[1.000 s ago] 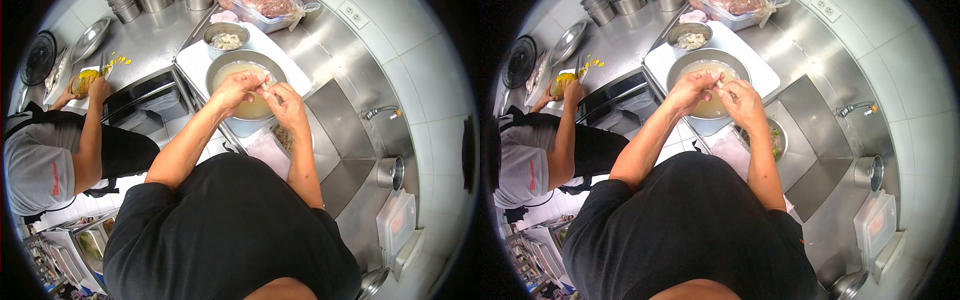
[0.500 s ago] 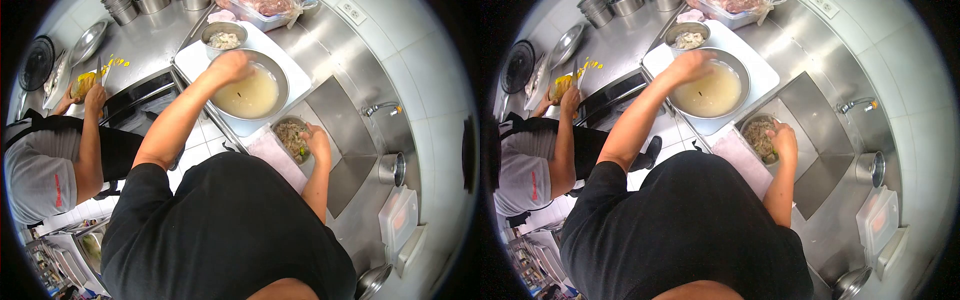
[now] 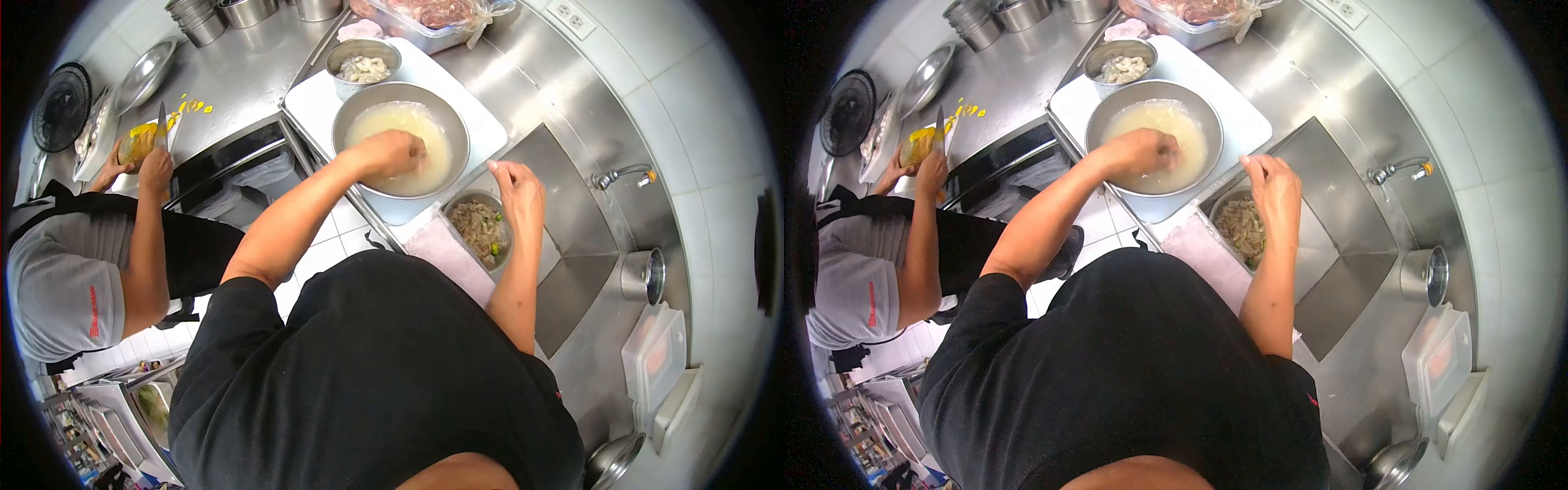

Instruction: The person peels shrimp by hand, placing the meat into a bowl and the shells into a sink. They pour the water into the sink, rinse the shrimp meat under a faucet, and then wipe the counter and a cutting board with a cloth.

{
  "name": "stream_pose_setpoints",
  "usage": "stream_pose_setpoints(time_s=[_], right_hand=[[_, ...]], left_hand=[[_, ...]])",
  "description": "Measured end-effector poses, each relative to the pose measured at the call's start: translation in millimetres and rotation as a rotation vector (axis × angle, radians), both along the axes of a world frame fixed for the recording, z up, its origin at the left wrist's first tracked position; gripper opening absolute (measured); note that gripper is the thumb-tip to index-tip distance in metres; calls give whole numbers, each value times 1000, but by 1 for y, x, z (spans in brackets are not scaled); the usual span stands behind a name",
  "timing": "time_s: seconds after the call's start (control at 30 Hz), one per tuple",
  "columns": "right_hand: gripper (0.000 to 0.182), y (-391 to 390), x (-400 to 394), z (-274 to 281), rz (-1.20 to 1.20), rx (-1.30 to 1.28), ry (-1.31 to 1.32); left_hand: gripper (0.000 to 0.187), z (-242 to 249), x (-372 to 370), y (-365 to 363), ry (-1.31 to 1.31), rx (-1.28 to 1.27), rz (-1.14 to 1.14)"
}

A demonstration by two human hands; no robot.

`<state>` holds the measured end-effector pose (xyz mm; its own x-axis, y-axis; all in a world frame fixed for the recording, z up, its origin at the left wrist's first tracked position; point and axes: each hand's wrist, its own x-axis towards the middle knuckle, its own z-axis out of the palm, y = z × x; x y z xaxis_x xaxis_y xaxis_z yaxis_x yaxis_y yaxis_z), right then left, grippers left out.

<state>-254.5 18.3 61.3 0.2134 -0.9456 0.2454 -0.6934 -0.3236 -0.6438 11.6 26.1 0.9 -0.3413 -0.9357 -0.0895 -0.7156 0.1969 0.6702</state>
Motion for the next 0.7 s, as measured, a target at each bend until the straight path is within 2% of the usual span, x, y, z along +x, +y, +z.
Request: stream_pose_setpoints(time_s=[0.07, 0.1, 0.2, 0.37, 0.43, 0.53, 0.63, 0.67, 0.7], right_hand=[[21, -4, 13, 6, 110, -32, -89], [21, -4, 21, 11, 185, -45, -130], [23, -8, 43, 11, 324, -14, -142], [39, -3, 68, 3, 438, 96, -155], [36, 3, 74, 2, 458, 121, -246], [30, -2, 78, -2, 432, 161, -284], [24, -7, 78, 4, 376, 206, -206], [22, -10, 76, 8, 358, 222, -167], [21, -15, 75, 8, 399, 133, -69]], left_hand=[[25, 24, 7, 1, 453, 384, 113], [23, 35, 9, 5, 590, 446, 159], [25, 34, 12, 6, 941, 505, 236], [27, 43, 11, 15, 1269, 449, 296], [26, 45, 9, 17, 1373, 392, 319], [29, 41, 11, 17, 1387, 387, 324], [28, 34, 11, 18, 1145, 292, 454], [27, 33, 13, 18, 807, 149, 489], [26, 35, 13, 21, 468, 12, 515]])
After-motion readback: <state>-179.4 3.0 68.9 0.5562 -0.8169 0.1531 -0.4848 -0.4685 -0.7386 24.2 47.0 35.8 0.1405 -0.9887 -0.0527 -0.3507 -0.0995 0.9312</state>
